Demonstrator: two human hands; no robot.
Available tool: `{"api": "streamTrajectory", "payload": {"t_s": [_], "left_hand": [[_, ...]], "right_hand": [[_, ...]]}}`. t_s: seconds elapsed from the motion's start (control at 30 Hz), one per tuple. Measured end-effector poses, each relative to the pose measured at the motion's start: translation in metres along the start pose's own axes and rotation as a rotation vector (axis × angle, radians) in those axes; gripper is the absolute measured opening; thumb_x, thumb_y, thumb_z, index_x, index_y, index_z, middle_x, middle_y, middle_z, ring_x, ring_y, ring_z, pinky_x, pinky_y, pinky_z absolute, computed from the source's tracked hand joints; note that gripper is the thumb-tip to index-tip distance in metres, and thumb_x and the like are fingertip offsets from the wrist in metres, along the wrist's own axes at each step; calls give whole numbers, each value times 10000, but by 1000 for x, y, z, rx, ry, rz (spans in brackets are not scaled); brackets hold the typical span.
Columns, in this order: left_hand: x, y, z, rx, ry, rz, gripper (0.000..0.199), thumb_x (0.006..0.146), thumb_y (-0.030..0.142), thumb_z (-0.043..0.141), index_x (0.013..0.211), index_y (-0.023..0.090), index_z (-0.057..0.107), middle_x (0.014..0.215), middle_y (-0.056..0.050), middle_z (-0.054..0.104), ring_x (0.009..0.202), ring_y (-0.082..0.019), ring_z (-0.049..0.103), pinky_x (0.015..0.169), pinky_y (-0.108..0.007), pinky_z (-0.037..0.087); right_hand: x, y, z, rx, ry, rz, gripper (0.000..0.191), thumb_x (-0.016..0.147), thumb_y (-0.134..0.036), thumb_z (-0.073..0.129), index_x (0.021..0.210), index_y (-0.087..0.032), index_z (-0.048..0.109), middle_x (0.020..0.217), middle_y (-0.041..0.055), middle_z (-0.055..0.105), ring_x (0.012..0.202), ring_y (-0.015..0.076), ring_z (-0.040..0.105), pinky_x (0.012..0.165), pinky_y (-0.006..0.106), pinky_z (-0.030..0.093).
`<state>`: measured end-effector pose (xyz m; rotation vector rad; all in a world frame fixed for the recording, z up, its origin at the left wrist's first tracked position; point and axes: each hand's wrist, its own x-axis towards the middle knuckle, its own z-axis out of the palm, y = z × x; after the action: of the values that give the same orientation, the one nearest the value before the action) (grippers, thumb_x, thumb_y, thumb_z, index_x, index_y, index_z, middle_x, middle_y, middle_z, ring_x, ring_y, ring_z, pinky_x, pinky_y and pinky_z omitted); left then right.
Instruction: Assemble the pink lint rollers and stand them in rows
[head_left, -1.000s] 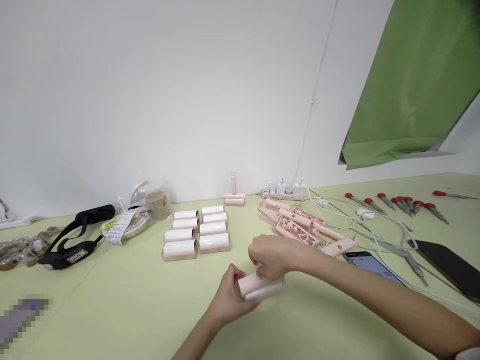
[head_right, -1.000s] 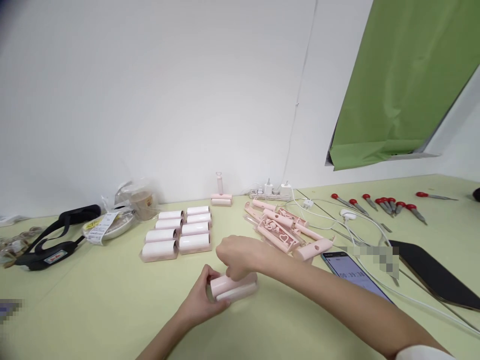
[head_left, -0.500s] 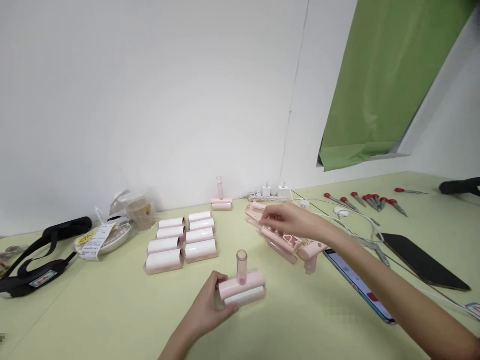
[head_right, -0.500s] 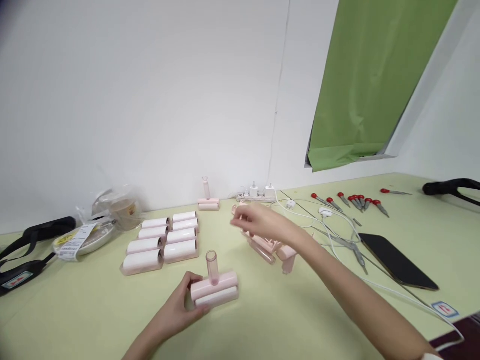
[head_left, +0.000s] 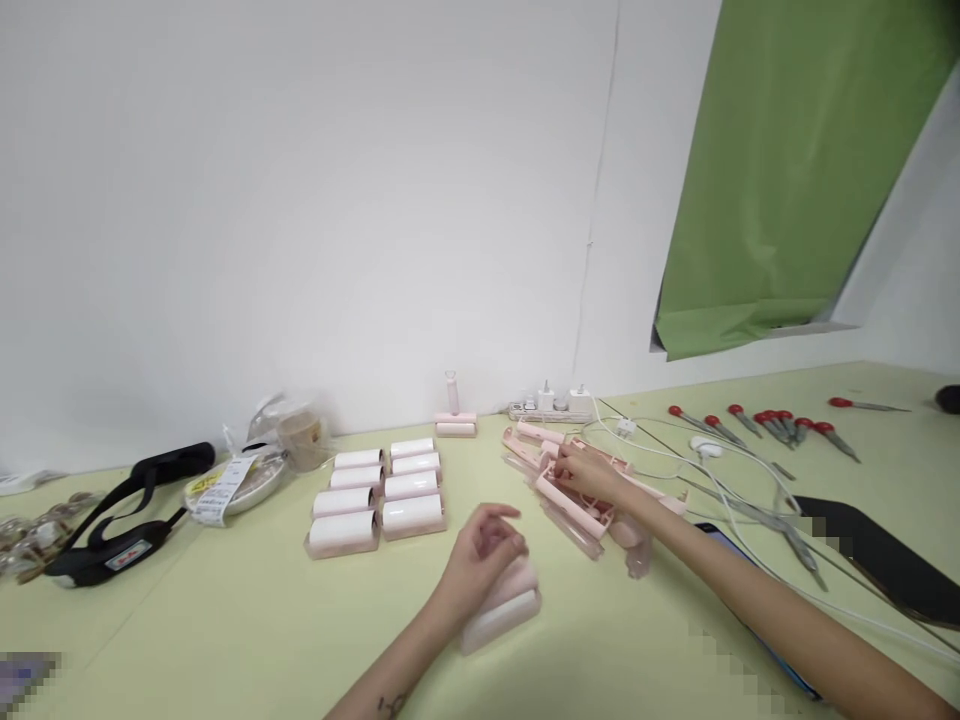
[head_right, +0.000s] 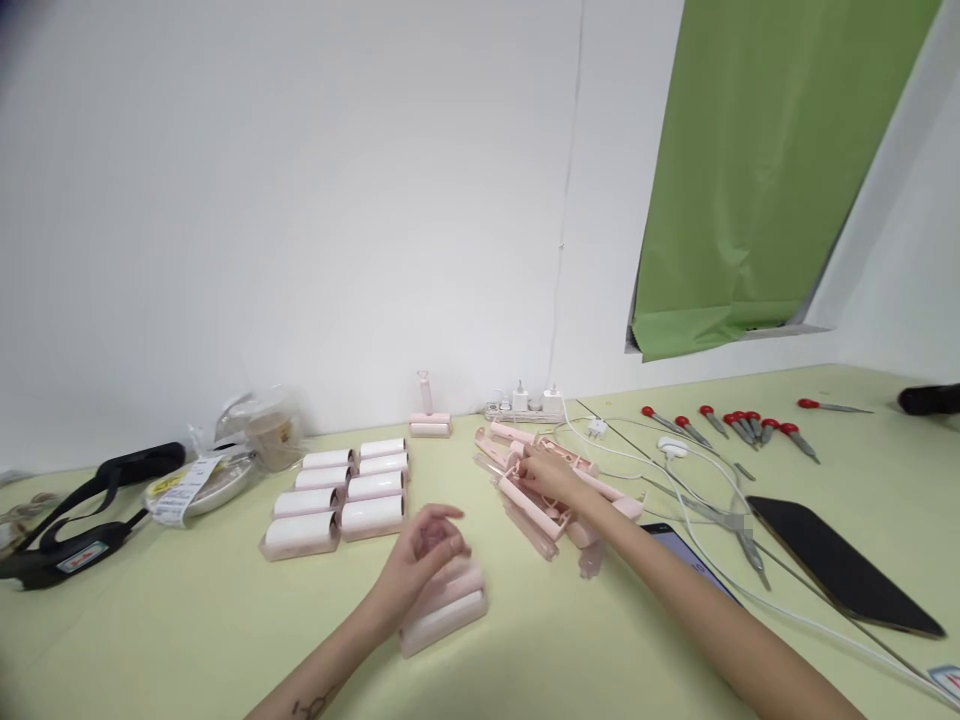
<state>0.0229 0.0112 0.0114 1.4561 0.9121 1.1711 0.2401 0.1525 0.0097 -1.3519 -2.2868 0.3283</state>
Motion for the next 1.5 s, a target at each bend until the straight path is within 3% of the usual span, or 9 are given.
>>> {"api": "streamTrajectory", "payload": {"t_s": [0.07, 0.2, 0.37, 0.47, 1.03, 1.2, 1.3, 1.37, 1.5], "left_hand": [[2, -6, 5, -54, -8, -26, 231, 735, 386, 532, 774, 159, 513, 557, 55, 459, 474, -63, 431, 494, -195, 361], [6, -17, 7, -98, 36, -33, 262, 707, 415, 547, 685, 158, 501, 411, 103, 351, 346, -40, 303, 375, -172, 252], [10, -20, 5, -111, -3, -31, 283, 709, 427, 529, 652, 151, 507, 359, 103, 348, 318, -39, 287, 355, -173, 225], [12, -20, 5, -108, -12, -43, 268, 696, 409, 537, 622, 153, 501, 354, 101, 345, 313, -39, 289, 347, -174, 232], [10, -19, 4, -89, -45, -81, 201, 692, 281, 504, 539, 165, 447, 390, 84, 357, 342, -36, 309, 352, -171, 241], [6, -11, -1, -117, -80, -43, 202, 609, 244, 616, 577, 161, 436, 479, 86, 354, 431, -31, 296, 401, -166, 227], [6, -9, -4, -218, -139, -20, 378, 464, 348, 740, 622, 154, 456, 509, 72, 409, 477, -42, 344, 442, -171, 268], [6, -13, -1, -277, -151, -13, 549, 385, 537, 723, 689, 159, 468, 464, 76, 416, 436, -48, 350, 420, -180, 277], [4, -27, 15, -321, 124, -39, 642, 497, 787, 422, 713, 182, 419, 369, 104, 307, 334, -44, 262, 349, -179, 198]], "right_hand": [[-3, -4, -3, 103, 56, 18, 185, 722, -328, 506, 660, -172, 582, 765, 77, 584, 698, 199, 549, 594, 271, 396], [-18, -40, -10, 348, 115, 48, 387, 860, -442, 209, 931, -178, 482, 672, 37, 582, 585, 164, 579, 532, 269, 440], [-45, -114, -9, 902, -78, -55, 293, 797, -406, 463, 990, -187, 469, 763, 24, 609, 580, 129, 575, 565, 259, 468], [-55, -135, -4, 889, -108, -153, 215, 790, -364, 495, 823, -168, 577, 726, 16, 585, 540, 102, 517, 532, 233, 438], [-58, -139, -4, 518, -26, -282, 164, 809, -277, 476, 740, -185, 592, 692, 13, 590, 650, 128, 534, 608, 229, 424], [-57, -138, -4, 526, -54, -371, 125, 801, -291, 485, 792, -195, 563, 789, 30, 584, 756, 151, 527, 696, 267, 432], [-52, -137, -1, 613, -111, -381, 155, 799, -339, 490, 838, -203, 552, 985, 49, 556, 881, 168, 515, 785, 303, 422], [-51, -138, 5, 716, -240, -330, 217, 819, -374, 449, 910, -210, 557, 1034, 52, 543, 797, 151, 554, 723, 301, 457], [-55, -141, 20, 938, -447, -141, 359, 832, -434, 391, 1056, -201, 548, 767, 24, 597, 518, 102, 542, 512, 244, 467]]}}
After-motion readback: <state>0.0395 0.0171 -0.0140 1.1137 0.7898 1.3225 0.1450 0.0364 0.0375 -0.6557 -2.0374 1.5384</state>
